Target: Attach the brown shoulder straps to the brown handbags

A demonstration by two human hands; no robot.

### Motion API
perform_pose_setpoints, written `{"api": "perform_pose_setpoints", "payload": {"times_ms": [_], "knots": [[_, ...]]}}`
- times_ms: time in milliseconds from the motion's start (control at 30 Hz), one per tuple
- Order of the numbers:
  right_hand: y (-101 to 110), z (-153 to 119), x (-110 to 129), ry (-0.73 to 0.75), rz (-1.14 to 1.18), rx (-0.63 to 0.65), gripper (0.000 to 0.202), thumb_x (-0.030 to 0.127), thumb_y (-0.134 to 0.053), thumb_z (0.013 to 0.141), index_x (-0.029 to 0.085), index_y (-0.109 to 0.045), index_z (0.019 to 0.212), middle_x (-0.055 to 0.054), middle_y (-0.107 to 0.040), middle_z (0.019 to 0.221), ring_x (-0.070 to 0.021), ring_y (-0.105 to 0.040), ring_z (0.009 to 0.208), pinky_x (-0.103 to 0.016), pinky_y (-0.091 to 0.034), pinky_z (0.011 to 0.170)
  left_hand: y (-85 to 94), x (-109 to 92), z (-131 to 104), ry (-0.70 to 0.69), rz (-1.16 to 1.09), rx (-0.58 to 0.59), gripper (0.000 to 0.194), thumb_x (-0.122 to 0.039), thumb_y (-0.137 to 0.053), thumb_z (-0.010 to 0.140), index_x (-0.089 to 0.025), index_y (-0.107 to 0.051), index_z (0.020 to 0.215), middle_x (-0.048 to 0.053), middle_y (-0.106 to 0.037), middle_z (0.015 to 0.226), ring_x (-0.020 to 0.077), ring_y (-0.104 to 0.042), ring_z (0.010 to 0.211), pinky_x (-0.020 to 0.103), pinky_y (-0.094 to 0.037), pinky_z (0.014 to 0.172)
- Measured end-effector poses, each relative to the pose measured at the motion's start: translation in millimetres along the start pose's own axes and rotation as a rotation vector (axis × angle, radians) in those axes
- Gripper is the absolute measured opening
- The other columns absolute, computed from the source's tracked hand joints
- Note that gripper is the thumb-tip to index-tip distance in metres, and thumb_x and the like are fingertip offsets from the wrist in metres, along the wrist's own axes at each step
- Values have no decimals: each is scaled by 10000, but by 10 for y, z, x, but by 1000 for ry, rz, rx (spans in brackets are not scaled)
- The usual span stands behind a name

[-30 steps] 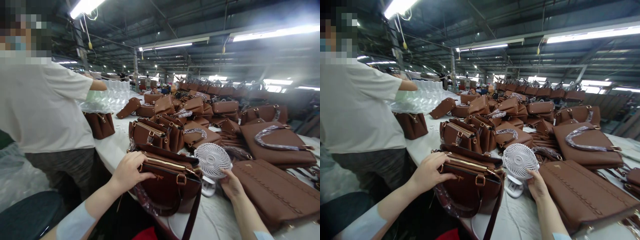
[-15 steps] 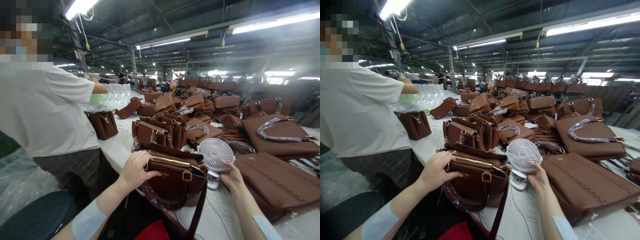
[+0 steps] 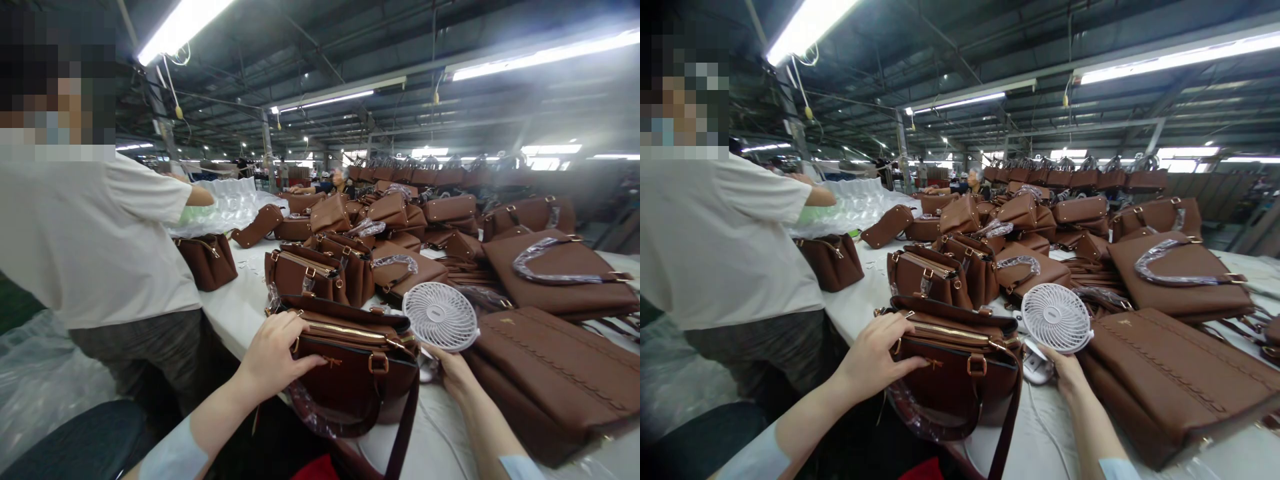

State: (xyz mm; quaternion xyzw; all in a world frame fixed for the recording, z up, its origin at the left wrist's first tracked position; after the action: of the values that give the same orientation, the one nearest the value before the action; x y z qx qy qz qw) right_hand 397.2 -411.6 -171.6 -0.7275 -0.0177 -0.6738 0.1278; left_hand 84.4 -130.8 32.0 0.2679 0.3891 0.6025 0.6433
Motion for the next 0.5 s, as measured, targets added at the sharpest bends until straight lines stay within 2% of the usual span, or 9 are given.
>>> {"api": "perform_pose_setpoints", "payload": {"times_ms": [167, 333, 500], "knots": [[23, 9, 29, -20, -33, 126, 515, 326, -888, 487, 149, -734, 946, -107, -768, 977, -319, -686, 1039, -452, -511, 962, -31, 29, -11, 4, -10, -1, 413, -508, -792, 710, -184, -602, 881, 39, -628, 881, 239, -597, 853, 387, -481, 776], [116, 49, 121, 8, -140, 163, 583, 369, -897, 504, 176, -733, 1028, -116, -741, 1109, -343, -605, 1190, -503, -362, 1117, -59, 41, 6, 22, -23, 19, 425, -540, -777, 717, -187, -598, 871, 36, -622, 875, 239, -588, 855, 386, -470, 776], [143, 4, 75, 82, -210, 163, 619, 451, -849, 588, 186, -700, 1126, -113, -707, 1197, -339, -580, 1226, -488, -397, 1100, -72, 48, 4, 30, -35, 34, 424, -531, -778, 723, -186, -594, 888, 35, -620, 893, 245, -583, 875, 396, -462, 793]]}}
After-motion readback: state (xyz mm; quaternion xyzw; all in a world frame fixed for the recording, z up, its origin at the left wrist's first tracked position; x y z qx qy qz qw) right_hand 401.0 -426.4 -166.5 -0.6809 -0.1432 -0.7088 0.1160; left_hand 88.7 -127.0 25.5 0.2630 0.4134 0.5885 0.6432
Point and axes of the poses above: each hand's wrist, its own z-axis towards the middle knuckle, its own y-axis out of the back of the hand, x = y × z, the point moved 3 cm from there along z, towards the middle knuckle
